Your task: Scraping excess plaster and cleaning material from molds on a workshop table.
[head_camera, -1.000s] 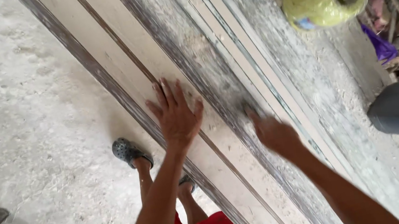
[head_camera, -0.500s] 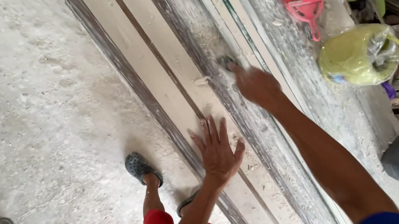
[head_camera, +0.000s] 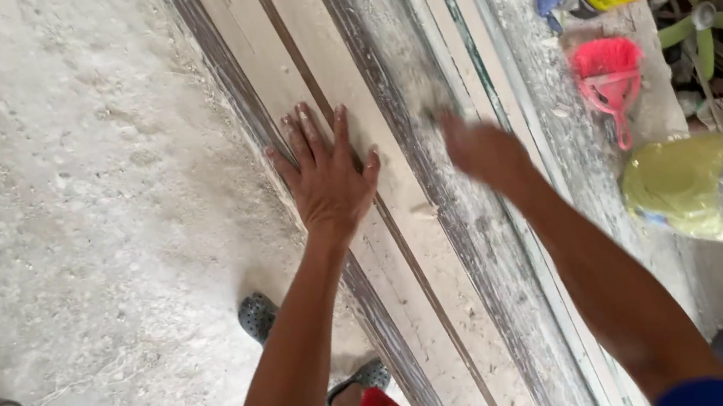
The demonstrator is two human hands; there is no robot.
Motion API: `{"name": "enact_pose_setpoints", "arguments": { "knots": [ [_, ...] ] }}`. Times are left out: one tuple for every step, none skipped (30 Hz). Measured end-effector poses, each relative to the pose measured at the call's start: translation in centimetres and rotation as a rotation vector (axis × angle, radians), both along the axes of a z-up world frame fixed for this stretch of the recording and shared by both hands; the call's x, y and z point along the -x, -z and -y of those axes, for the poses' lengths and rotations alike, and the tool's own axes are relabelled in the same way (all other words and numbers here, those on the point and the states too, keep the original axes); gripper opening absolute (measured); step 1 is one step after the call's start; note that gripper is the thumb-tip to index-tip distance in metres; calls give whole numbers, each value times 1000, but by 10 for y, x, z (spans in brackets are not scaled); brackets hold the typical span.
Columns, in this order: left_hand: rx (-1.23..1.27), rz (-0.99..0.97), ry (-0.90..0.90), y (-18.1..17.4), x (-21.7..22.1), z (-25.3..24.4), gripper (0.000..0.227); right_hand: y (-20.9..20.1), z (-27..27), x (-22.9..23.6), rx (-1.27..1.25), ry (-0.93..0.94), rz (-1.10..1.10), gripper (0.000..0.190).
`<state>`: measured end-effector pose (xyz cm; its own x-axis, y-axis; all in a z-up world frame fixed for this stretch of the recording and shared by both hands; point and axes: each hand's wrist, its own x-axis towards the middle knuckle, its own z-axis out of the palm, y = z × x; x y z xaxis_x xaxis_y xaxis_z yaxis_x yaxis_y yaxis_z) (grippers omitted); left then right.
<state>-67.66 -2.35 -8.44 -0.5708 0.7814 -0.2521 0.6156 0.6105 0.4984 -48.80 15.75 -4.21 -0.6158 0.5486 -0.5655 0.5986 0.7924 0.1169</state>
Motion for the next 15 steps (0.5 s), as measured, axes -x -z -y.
{"name": "enact_pose_setpoints", "arguments": {
  "knots": [
    [-26, -33, 1, 3, 2, -1, 76, 12, -25, 29, -15, 45, -63, 41],
    [-62, -64, 7, 5, 3, -6, 77, 19, -53, 57, -39, 96, -123, 53],
    [-69, -67, 4, 5, 4, -9, 77, 10, -55, 66, -45, 92, -126, 53],
    [-52, -62, 11, 5, 1, -4, 76, 3, -49, 69, -57, 76, -237, 53],
    [-36, -58, 18, 4, -1, 2, 75, -4, -42, 72, -69, 59, -348, 58],
    [-40, -57, 22, 7, -1, 2, 75, -9, -14, 39, -74, 62, -347, 58],
    [-82, -47, 9, 8, -1, 2, 76, -14, 14, 7, 6, 207, -171, 62],
    [-129, -41, -13, 10, 1, -2, 76, -19, 37, -21, 81, 342, 3, 72],
    [-139, -43, -17, 10, -1, -1, 76, -13, 62, -61, 72, 337, 0, 72],
    [-126, -57, -31, 11, -1, -3, 76, -11, 86, -96, -23, 239, -168, 69],
    [-113, -71, -45, 13, -2, -6, 75, -16, 112, -128, -116, 139, -334, 76],
    [-108, -75, -57, 14, 0, -5, 75, -13, 98, -115, -109, 128, -338, 76],
    [-109, -73, -49, 16, 1, -4, 76, -10, 84, -101, -68, 192, -257, 76],
    [-116, -63, -31, 17, -3, -3, 77, -10, 75, -94, -34, 265, -168, 79],
    [-117, -60, -33, 15, -7, -1, 77, 1, 41, -64, -35, 264, -166, 79]
  ]
}}
